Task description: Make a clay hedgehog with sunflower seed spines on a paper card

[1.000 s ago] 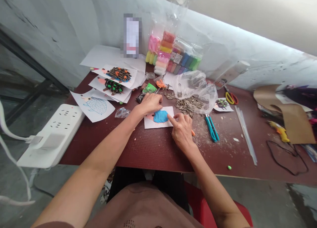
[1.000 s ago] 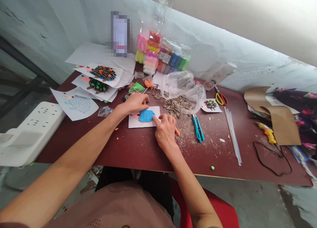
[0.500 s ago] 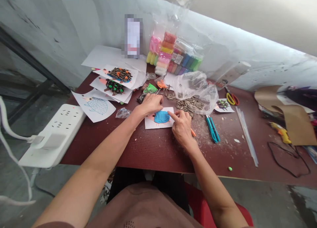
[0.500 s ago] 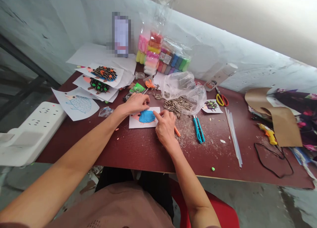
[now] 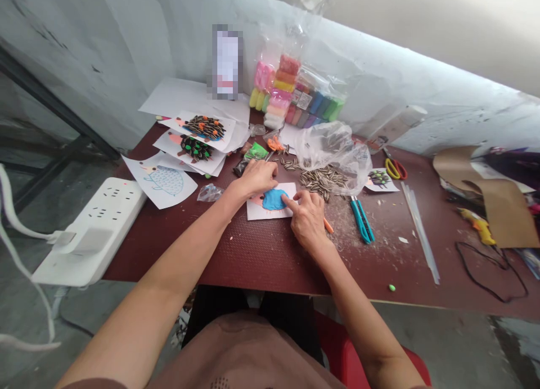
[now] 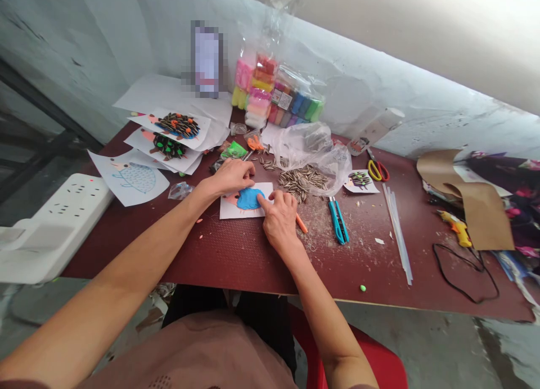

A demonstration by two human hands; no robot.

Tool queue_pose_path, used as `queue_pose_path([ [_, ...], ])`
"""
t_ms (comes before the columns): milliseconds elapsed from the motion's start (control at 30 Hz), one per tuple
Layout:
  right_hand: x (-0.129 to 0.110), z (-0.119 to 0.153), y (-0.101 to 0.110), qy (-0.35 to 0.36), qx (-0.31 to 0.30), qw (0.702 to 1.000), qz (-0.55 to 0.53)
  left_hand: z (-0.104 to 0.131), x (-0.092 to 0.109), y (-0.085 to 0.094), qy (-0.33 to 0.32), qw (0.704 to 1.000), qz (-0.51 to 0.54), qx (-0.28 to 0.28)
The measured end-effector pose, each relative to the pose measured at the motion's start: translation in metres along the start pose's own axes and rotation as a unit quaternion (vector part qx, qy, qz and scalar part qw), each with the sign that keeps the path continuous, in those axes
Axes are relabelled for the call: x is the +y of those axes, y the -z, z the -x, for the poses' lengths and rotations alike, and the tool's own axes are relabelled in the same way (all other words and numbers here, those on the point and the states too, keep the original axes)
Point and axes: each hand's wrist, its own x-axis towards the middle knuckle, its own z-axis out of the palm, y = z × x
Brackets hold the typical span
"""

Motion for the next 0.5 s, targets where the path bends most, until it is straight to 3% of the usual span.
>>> queue_pose_path([
  [500,-0.007,0.024,0.002,0.023,-0.002,0.999,0.031,-0.002,-0.002,-0.003,0.000,1.000,0.002,0.002],
])
